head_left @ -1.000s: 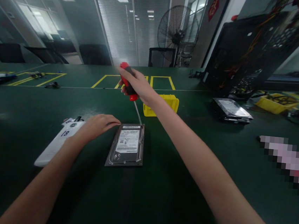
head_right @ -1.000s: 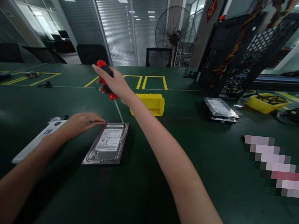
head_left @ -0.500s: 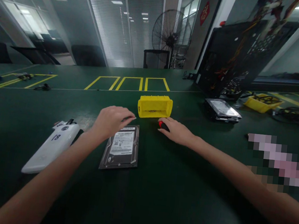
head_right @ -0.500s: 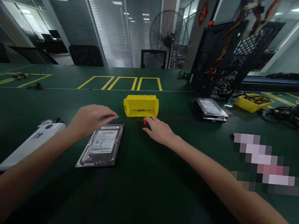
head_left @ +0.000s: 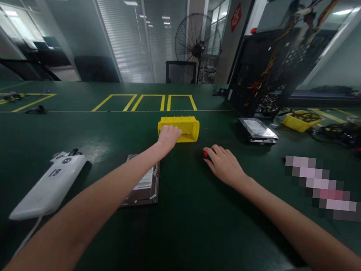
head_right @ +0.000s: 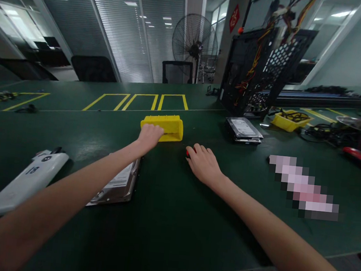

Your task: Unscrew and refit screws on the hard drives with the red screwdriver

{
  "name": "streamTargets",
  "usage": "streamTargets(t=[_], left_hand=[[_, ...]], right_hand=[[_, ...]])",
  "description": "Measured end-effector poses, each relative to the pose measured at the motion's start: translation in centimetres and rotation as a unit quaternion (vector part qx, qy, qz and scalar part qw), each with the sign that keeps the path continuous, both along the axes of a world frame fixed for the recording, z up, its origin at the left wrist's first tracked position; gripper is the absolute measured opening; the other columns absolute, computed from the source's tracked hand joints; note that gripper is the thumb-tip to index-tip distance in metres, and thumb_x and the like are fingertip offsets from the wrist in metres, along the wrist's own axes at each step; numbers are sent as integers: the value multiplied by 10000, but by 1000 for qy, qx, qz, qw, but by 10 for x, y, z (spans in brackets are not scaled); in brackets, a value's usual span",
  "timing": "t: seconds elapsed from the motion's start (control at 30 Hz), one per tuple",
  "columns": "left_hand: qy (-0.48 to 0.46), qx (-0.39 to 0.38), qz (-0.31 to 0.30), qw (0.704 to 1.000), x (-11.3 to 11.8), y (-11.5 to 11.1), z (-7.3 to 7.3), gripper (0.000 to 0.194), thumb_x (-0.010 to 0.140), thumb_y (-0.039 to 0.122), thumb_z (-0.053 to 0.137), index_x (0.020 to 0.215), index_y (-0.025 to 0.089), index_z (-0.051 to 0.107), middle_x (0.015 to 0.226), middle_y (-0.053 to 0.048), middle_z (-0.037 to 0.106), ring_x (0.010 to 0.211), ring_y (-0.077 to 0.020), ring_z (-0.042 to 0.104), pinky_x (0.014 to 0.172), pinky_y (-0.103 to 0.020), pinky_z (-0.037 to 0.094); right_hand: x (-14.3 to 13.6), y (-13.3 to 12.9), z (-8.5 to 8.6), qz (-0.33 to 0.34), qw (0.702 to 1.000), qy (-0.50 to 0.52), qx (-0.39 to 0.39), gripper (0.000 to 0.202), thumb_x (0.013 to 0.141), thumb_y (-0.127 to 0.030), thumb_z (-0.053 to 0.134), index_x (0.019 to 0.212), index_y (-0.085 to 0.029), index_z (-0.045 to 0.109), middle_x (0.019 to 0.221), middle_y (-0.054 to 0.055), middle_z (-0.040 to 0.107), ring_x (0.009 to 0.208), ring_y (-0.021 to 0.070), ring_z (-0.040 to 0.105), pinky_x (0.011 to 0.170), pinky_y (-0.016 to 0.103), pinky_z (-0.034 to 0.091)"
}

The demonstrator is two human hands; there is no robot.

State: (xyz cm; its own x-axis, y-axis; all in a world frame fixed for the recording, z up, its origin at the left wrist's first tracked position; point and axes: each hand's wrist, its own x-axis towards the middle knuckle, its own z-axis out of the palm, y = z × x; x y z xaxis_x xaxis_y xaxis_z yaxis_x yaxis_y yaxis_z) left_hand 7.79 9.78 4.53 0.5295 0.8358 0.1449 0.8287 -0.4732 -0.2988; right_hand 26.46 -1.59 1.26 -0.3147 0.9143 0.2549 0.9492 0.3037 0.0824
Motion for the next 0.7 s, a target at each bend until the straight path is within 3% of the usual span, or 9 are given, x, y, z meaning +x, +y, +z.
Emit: streamTargets(t=[0.23,0.47,0.7], left_hand=[[-17,-23,20,999,-9,5,-11,220,847,171,476,920,58,649,766,-143,628,607,-203,554,569,-306,382],[-35,-32,50,998,-35,1,-5,281,893,244,413,936,83,638,806,-145,628,641,-199,562,582,-294,371],[-52,-30,52,997,-26,1,-13,287,895,201,389,921,62,640,810,-160,642,711,-232,594,614,-313,382]], right_hand=[[-2,3,-4,-4,1000,13,2,374,889,-301,425,1220,-137,480,1093,117,529,949,241,532,796,378,454],[-2,5,-9,-3,1000,11,4,397,895,-317,404,1236,-126,472,1111,126,528,963,243,527,809,384,446],[-3,6,-7,5,1000,-1,10,390,899,-317,394,1229,-126,477,1110,118,528,969,241,531,815,383,451]])
